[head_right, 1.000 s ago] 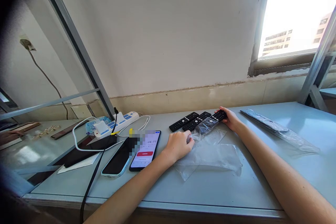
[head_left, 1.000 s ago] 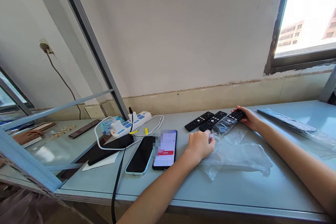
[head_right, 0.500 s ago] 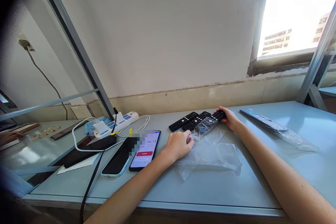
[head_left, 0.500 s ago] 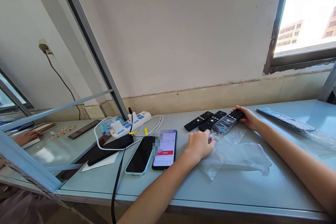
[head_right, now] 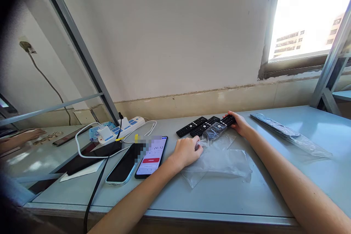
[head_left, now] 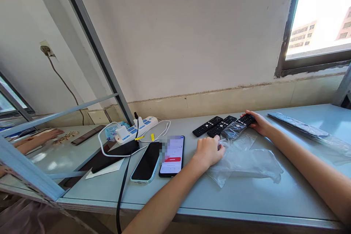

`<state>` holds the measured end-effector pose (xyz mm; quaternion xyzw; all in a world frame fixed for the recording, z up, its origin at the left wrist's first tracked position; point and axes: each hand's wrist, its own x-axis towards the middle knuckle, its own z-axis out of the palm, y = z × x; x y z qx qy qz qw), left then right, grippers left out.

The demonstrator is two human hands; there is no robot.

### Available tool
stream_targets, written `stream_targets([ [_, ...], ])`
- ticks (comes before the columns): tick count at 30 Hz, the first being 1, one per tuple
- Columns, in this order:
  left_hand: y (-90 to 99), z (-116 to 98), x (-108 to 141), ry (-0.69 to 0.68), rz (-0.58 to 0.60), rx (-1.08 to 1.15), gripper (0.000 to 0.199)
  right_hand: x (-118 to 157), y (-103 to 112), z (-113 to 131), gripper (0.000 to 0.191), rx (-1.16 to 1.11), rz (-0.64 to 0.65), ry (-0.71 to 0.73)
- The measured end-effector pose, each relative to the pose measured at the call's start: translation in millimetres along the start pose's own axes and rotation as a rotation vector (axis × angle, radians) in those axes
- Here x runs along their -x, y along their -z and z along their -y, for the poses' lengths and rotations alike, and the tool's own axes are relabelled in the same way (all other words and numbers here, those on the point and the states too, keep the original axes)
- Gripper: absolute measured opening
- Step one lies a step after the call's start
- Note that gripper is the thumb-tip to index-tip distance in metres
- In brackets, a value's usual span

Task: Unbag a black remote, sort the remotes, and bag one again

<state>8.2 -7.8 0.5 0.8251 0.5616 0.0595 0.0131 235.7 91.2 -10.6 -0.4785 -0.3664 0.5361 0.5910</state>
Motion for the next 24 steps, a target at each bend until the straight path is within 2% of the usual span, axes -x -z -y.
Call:
stream_targets([
  [24,-2.6,1.4,-0.6,-0.014,-0.019,-0.003,0.028,17.5,-11.6,10.0,0.021,-0.035,-0.064,-0.053],
])
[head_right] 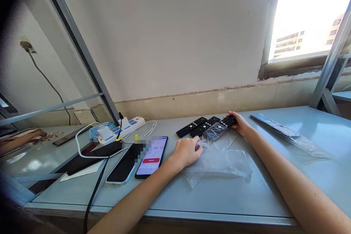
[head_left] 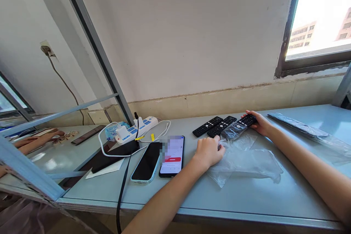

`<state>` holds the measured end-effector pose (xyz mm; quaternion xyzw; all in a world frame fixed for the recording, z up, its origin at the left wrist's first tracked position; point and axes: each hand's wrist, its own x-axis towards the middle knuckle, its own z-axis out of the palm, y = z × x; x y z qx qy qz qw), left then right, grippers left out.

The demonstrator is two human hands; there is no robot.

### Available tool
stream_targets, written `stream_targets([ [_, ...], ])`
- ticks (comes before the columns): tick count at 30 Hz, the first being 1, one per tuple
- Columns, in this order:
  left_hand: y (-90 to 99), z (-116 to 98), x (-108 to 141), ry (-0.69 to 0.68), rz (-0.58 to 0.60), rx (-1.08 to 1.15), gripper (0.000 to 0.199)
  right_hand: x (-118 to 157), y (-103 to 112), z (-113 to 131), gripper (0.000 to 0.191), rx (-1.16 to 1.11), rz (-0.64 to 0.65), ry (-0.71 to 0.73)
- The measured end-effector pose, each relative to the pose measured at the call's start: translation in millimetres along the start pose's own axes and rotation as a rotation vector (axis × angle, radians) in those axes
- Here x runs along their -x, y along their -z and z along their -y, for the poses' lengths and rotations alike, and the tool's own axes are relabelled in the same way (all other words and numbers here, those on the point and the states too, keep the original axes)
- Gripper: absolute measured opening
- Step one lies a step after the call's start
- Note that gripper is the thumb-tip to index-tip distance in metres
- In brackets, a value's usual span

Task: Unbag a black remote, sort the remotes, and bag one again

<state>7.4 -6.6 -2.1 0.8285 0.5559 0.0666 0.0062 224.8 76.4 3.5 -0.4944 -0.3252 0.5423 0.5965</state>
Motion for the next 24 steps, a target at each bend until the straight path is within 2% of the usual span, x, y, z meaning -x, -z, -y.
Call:
stream_targets([
  [24,1.4,-1.2,0.6,0.0,0.014,0.0,0.027,-2.4,3.3,-1.2,0.02,0.021,0.034,0.01],
])
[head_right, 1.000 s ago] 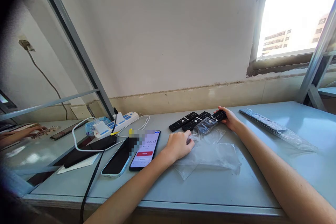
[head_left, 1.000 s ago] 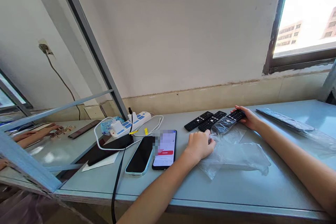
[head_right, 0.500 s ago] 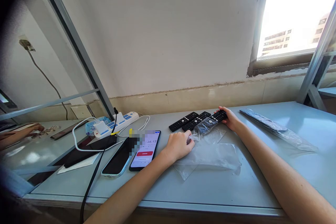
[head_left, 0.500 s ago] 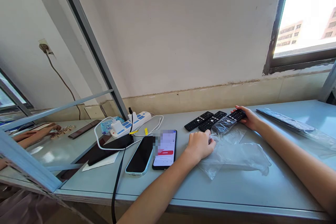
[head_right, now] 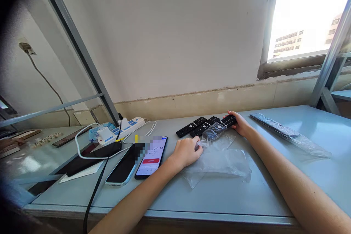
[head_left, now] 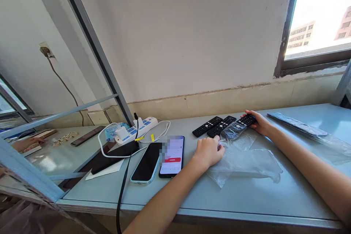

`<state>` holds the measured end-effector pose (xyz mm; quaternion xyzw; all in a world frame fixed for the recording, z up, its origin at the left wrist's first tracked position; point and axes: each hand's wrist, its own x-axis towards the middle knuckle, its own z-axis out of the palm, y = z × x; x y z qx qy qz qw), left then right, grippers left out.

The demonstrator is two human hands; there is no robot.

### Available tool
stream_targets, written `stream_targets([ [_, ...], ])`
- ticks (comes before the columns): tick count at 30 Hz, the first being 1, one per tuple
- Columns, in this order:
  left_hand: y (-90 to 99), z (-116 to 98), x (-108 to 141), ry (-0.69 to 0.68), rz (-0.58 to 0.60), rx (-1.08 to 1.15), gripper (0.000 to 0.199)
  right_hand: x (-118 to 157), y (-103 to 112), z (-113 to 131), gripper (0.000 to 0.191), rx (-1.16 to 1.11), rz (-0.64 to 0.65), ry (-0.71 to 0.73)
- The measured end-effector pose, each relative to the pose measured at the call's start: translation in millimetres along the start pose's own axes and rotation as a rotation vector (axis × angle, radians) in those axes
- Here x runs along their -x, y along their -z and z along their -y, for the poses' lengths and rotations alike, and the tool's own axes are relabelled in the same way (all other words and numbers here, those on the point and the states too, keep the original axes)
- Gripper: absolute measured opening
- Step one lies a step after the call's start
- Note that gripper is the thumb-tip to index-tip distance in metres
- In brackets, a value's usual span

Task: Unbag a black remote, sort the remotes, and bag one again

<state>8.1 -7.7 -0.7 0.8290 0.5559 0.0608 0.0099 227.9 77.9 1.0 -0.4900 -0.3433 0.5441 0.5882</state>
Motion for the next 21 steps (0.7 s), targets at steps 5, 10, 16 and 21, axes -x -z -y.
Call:
stream_targets([
  [5,-0.3,0.7,0.3,0.004,-0.004,-0.004,0.028,-0.4,0.4,0.0,0.02,-0.003,0.002,0.003],
  [10,0.0,-0.4,0.7,0.014,0.001,0.008,0.027,-1.8,1.7,0.0,0.018,-0.008,0.014,0.014],
  [16,-0.1,-0.7,0.9,0.018,-0.001,0.012,0.026,-5.8,5.5,-0.7,0.019,-0.007,0.043,0.041],
  [21,-0.5,-0.3,0.4,0.02,-0.008,0.009,0.025,-9.2,8.3,-1.3,0.019,0.006,0.048,0.052],
])
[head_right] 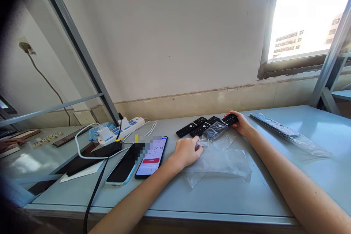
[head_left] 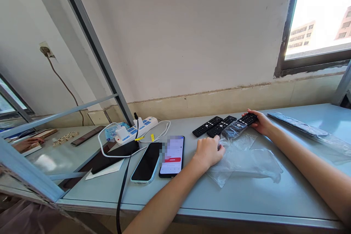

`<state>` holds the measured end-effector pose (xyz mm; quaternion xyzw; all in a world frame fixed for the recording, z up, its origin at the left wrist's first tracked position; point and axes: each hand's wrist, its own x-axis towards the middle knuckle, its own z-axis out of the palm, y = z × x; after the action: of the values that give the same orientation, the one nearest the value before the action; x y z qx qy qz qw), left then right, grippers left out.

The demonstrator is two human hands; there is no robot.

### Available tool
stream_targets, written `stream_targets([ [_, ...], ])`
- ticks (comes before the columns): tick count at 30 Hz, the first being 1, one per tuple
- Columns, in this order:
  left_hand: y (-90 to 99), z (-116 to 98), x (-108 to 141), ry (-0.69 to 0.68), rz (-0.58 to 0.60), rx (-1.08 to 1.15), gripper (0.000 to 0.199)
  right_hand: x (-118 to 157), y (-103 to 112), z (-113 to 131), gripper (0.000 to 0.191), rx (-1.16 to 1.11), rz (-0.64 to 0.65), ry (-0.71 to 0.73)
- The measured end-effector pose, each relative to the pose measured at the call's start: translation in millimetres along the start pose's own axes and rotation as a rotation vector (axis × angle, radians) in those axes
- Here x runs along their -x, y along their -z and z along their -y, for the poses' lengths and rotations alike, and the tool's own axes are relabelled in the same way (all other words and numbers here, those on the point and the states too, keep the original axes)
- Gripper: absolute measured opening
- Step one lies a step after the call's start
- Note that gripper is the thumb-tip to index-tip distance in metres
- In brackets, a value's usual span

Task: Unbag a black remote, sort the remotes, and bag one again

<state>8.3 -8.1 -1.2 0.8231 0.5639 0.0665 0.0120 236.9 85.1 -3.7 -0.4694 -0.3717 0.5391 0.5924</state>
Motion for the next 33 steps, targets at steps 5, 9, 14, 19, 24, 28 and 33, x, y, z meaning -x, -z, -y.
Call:
stream_targets([
  [5,-0.9,-0.2,0.2,-0.003,-0.004,-0.004,0.026,0.5,-1.2,0.3,0.019,-0.028,-0.014,0.0],
  [9,-0.7,-0.2,0.4,-0.001,-0.001,-0.005,0.027,0.4,-0.7,-0.2,0.02,-0.025,-0.014,0.019],
  [14,0.0,0.1,0.1,0.001,0.007,0.0,0.026,-1.3,0.4,-1.7,0.019,-0.003,-0.005,0.012],
  [19,0.5,-0.1,0.2,-0.003,0.014,-0.001,0.027,-1.7,-1.0,-2.9,0.016,0.038,-0.015,-0.012],
  [24,0.9,-0.4,0.4,-0.002,0.014,0.004,0.027,-2.1,-3.2,-5.0,0.017,0.052,-0.044,-0.021],
  [28,0.7,-0.3,0.4,-0.001,0.008,0.008,0.027,0.7,-6.0,-5.1,0.019,0.06,-0.062,-0.015],
  [33,0.9,-0.4,0.3,-0.003,0.01,0.004,0.027,6.3,-10.4,-3.3,0.026,0.065,-0.09,-0.019],
])
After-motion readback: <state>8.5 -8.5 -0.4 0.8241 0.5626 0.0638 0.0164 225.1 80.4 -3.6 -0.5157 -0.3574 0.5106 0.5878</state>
